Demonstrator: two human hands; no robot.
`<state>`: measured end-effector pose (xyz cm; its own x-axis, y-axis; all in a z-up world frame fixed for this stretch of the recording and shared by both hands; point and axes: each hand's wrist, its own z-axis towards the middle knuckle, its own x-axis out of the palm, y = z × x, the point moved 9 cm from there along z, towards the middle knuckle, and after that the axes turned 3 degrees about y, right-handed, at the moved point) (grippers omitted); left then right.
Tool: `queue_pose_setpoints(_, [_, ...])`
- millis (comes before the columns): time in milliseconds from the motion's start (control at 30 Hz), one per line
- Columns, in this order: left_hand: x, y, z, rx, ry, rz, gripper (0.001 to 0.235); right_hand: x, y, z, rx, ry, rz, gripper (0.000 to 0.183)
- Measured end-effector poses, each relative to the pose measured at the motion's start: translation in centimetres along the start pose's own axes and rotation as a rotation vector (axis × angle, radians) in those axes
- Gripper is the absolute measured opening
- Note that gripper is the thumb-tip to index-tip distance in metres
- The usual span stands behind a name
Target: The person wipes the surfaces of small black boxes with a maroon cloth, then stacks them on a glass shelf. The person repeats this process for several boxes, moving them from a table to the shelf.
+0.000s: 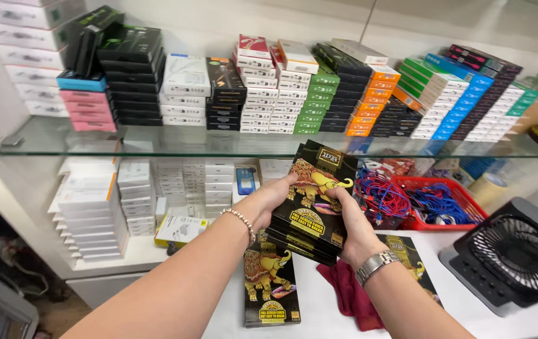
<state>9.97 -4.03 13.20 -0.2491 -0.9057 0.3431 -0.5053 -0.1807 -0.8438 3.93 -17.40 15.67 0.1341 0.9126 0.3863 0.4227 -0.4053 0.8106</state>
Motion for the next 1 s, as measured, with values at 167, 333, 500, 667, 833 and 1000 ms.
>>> queue_pose_setpoints(167, [3.4,-2.3,0.1,-0.124,0.175,-0.013,0.053,0.9,2.4,-3.4,-0.004,-0.156,0.124,0.042])
queue_pose_setpoints(333, [5.8,-8.1,-0.5,-0.178,0.260,0.084,0.048,3.4,7.2,-5.9,-0.062,-0.262,0.176,0.043])
queue_pose_setpoints(500, [10.1,-13.8,-1.4,-0.159,0.392,0.079,0.042,4.4,12.8,-8.7,-0.131,-0.335,0.222,0.042])
queue_pose_setpoints(667, [14.3,-18.3,-2.3,-0.178,0.510,0.091,0.043,5.5,18.3,-11.3,-0.267,-0.364,0.278,0.043])
queue_pose_setpoints(833, [16.5,-22.1,-3.0,-0.141,0.519,0.191,0.047,6.0,21.4,-13.2,-0.329,-0.422,0.309,0.040])
queue_pose_setpoints(1000, [18.7,-26.9,-4.1,-0.048,0.603,0.199,0.047,7.3,24.9,-14.1,-0.469,-0.369,0.383,0.039])
